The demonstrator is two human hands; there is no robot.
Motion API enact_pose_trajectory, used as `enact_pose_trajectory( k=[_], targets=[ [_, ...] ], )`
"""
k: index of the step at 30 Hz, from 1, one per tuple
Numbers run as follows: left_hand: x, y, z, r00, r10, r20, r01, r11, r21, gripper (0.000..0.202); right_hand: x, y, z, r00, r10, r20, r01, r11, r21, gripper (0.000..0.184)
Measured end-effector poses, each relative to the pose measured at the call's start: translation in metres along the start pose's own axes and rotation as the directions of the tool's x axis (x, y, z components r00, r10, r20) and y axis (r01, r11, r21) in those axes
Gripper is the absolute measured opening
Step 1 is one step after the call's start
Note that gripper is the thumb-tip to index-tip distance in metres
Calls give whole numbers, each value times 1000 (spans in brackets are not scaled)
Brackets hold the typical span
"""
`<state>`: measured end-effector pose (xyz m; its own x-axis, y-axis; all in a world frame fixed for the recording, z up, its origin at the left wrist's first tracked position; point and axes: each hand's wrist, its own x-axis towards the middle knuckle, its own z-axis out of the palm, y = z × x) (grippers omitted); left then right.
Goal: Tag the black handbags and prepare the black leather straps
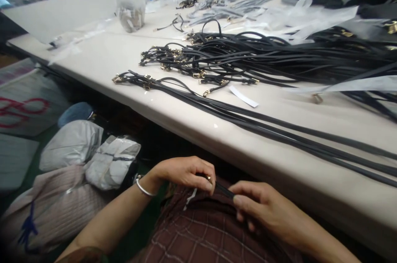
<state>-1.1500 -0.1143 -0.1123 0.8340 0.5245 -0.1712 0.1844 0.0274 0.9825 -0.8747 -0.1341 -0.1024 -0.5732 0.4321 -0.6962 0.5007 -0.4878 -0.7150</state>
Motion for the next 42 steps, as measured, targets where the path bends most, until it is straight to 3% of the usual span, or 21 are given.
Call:
enact_pose_trajectory(
  k=[2,4,7,10,13,15,19,23,27,31,36,42],
  targets=[
    [12,7,5,998,43,-41,-42,999,25,24,11,-12,9,997,-58,-48,58,998,-2,48],
    [16,10,7,981,49,-188,-45,999,26,22,14,-12,6,989,-77,-130,79,997,11,51],
    [10,7,6,927,-67,-368,10,988,-154,29,5,1,-11,981,-12,-196,34,993,109,60],
    [6,-1,10,910,-153,-385,-21,910,-413,42,-6,9,-22,984,62,-166,-25,976,218,58],
    [8,-7,19,895,-88,-437,-188,815,-549,51,-11,2,-18,993,15,-121,20,960,279,48],
    [11,-9,23,880,-77,-468,-262,744,-615,53,-12,-8,-11,988,7,-151,36,959,282,47],
    [14,-12,26,875,-91,-475,-330,606,-724,42,-13,-22,0,971,66,-230,-1,963,269,59],
    [15,-14,28,870,-109,-481,-364,516,-775,32,-12,-21,0,963,54,-263,38,942,332,58],
    [17,-10,32,815,-142,-562,-423,517,-744,34,-6,-12,-7,945,96,-312,24,933,360,60],
    [21,-2,37,752,-160,-639,-469,552,-690,41,2,-6,-8,921,30,-388,112,935,337,58],
    [25,3,41,767,-125,-629,-438,615,-656,47,14,-2,0,948,-24,-318,148,917,370,55],
    [23,1,41,740,-135,-659,-409,688,-599,46,8,-1,-5,945,-2,-327,127,924,362,52]
  ],
)
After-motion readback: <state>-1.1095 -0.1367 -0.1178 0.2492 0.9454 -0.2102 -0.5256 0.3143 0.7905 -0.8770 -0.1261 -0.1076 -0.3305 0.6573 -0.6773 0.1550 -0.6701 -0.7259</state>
